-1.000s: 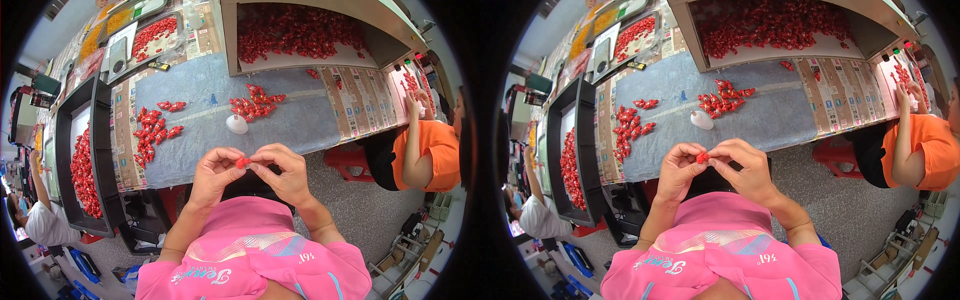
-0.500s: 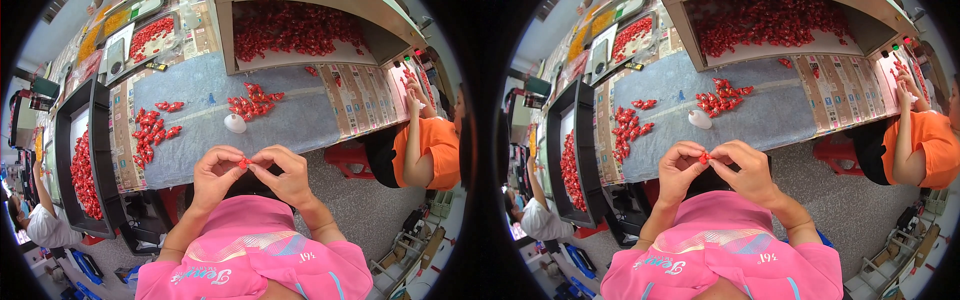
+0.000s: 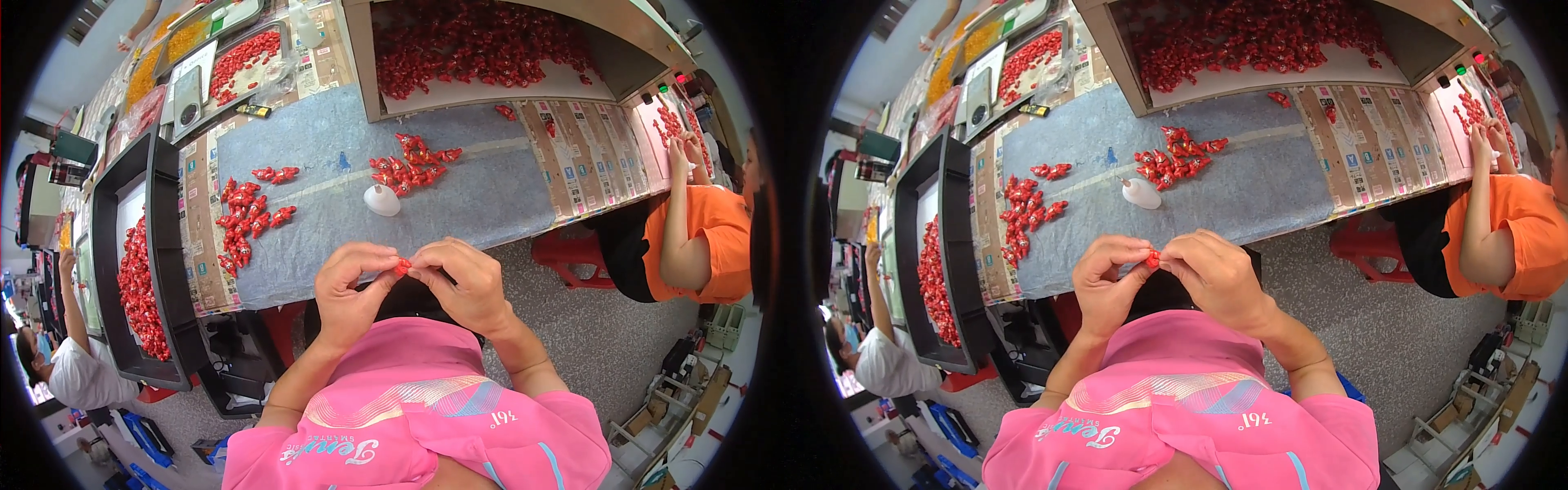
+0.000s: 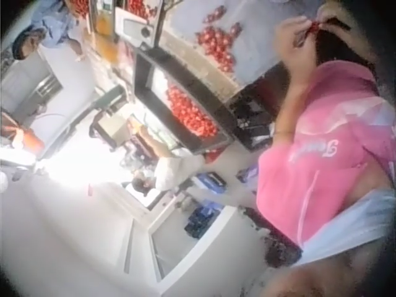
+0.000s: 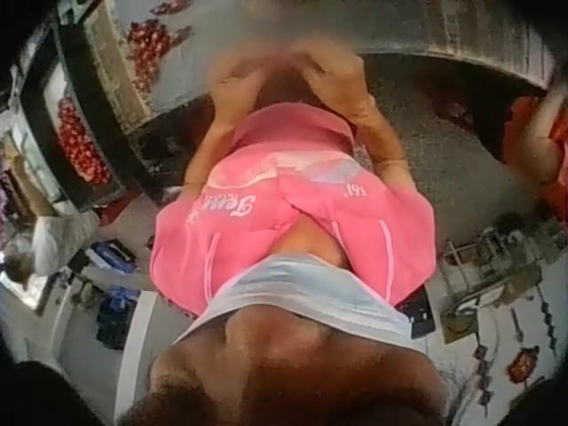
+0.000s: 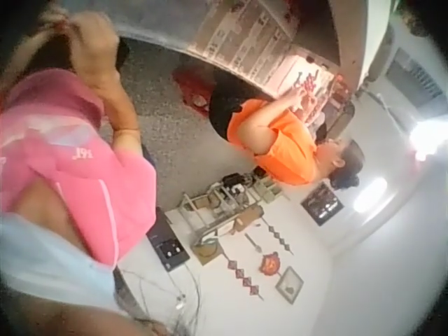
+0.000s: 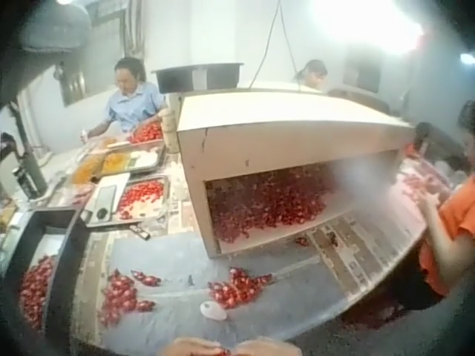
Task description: The person assembles small red toy parts by applying glue from a glue bottle to them.
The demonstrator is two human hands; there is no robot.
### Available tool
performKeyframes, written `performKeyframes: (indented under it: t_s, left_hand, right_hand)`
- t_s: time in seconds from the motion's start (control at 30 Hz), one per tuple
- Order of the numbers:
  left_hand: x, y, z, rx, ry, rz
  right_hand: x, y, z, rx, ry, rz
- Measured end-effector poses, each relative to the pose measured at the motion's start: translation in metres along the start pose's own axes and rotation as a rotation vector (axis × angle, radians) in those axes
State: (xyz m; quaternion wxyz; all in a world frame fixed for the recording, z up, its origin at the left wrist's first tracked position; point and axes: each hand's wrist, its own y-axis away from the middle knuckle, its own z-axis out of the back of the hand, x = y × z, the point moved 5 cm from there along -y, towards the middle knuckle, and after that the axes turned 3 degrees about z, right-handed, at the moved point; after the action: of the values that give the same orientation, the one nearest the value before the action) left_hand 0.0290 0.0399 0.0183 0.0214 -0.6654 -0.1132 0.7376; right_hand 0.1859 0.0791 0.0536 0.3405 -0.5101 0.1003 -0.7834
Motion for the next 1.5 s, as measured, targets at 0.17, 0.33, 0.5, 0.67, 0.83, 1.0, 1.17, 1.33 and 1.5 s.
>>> performKeyframes:
  t_s: [0.17,0.33,0.5,0.67,0.83,1.0,1.17,1.33,1.5]
  left_hand:
    - [0.001,0.002,0.001,-0.018,0.004,-0.015]
    - [-0.001,0.003,0.000,-0.056,0.015,-0.021]
    - [0.002,0.004,-0.001,-0.002,0.033,-0.017]
    - [0.011,0.006,-0.003,0.072,0.354,0.219]
    - [0.021,0.007,-0.006,0.109,0.652,0.396]
    - [0.021,0.007,-0.007,0.109,0.676,0.379]
    - [0.027,0.012,-0.007,0.051,0.703,0.449]
    - [0.033,0.014,-0.009,0.073,0.866,0.538]
    - [0.034,0.015,-0.009,0.112,0.923,0.592]
  right_hand:
    - [0.002,0.002,-0.001,0.014,-0.002,0.133]
    - [0.002,0.004,-0.001,0.017,-0.065,0.188]
    - [0.000,0.006,0.000,-0.010,-0.096,0.162]
    - [-0.008,0.010,0.001,-0.004,-0.146,-0.057]
    - [-0.015,0.012,0.001,0.025,-0.303,-0.197]
    - [-0.023,0.017,-0.003,0.004,-0.515,-0.421]
    - [-0.013,0.010,0.002,0.034,-0.287,-0.207]
    - [-0.010,0.005,0.003,0.031,-0.292,-0.164]
    - [-0.010,0.005,0.004,0.038,-0.283,-0.136]
